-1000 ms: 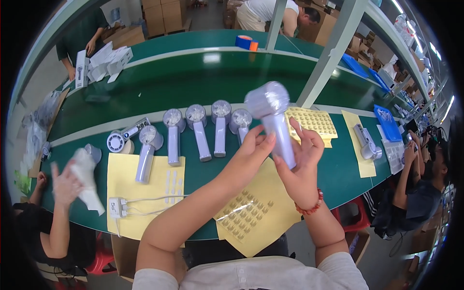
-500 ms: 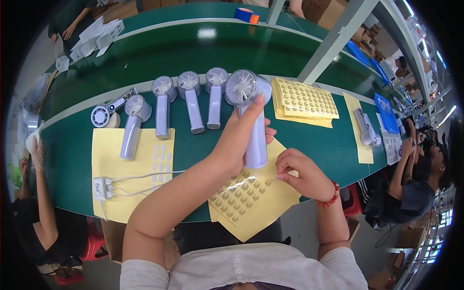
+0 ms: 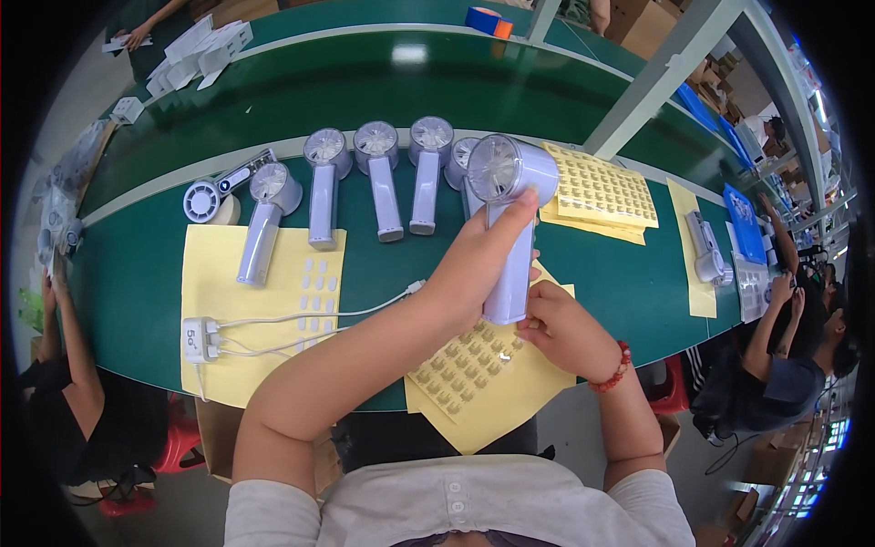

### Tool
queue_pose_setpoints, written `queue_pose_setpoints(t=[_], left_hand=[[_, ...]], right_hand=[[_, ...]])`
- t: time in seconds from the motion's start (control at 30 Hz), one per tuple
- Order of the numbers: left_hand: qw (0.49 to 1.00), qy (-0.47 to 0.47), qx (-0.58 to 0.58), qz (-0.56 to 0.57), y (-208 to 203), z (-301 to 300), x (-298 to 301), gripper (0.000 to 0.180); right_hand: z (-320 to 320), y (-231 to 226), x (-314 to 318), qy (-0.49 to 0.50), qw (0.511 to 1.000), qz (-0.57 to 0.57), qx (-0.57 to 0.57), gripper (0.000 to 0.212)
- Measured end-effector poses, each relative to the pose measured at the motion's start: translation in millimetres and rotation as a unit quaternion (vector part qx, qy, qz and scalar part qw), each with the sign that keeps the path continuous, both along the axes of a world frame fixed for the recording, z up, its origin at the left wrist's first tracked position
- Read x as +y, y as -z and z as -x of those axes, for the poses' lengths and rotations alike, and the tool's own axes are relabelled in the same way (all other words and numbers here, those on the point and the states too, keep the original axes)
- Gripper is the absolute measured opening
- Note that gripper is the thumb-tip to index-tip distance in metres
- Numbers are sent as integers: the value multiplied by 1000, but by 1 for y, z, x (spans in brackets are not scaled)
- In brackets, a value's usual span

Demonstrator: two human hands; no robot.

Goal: The person assembles portable hand fans by hand, then applies adhesive stickers to the fan handles.

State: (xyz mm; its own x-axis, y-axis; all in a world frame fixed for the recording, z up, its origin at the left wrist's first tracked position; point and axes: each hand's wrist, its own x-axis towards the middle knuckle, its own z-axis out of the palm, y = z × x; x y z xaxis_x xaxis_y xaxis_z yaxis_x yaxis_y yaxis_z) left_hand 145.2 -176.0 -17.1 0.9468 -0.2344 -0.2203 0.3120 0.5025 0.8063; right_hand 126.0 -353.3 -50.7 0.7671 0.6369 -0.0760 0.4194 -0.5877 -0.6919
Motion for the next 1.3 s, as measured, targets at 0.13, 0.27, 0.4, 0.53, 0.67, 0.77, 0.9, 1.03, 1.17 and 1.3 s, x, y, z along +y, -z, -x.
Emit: queue_pose_setpoints(t=[0.13, 0.27, 0.4, 0.53, 0.67, 0.77, 0.9, 1.03, 1.17, 1.3], left_hand=[[999, 36, 1, -6, -6, 2, 0, 58], [1000, 9, -19, -15, -4, 0, 0, 58], [1000, -9, -8, 4, -2, -1, -1, 59], [1000, -11, -1, 8, -1, -2, 1, 59], [999, -28, 19, 9, 2, -3, 0, 57], [999, -21, 31, 21, 0, -1, 0, 55], [999, -16, 25, 30, -8, 2, 0, 54], [999, -7, 14, 30, -7, 2, 2, 53], [999, -12, 12, 28, -9, 2, 3, 54], [1000, -12, 5, 24, -7, 1, 3, 55]], right_hand=[[4, -2, -2, 1, 1000, 5, 17, 8], [-1, -21, -10, -80, 995, 1, 54, 9], [-2, -33, -14, -176, 982, -24, 63, 10], [5, -44, -12, 24, 945, -265, 189, 8], [5, -64, 1, 66, 928, -336, 148, 7], [1, -62, 14, 66, 933, -317, 157, 8], [-5, -57, 15, 54, 934, -306, 174, 8], [-10, -50, 16, 41, 936, -299, 181, 7], [-10, -47, 15, 47, 929, -303, 208, 6], [-9, -42, 15, 58, 912, -336, 227, 5]])
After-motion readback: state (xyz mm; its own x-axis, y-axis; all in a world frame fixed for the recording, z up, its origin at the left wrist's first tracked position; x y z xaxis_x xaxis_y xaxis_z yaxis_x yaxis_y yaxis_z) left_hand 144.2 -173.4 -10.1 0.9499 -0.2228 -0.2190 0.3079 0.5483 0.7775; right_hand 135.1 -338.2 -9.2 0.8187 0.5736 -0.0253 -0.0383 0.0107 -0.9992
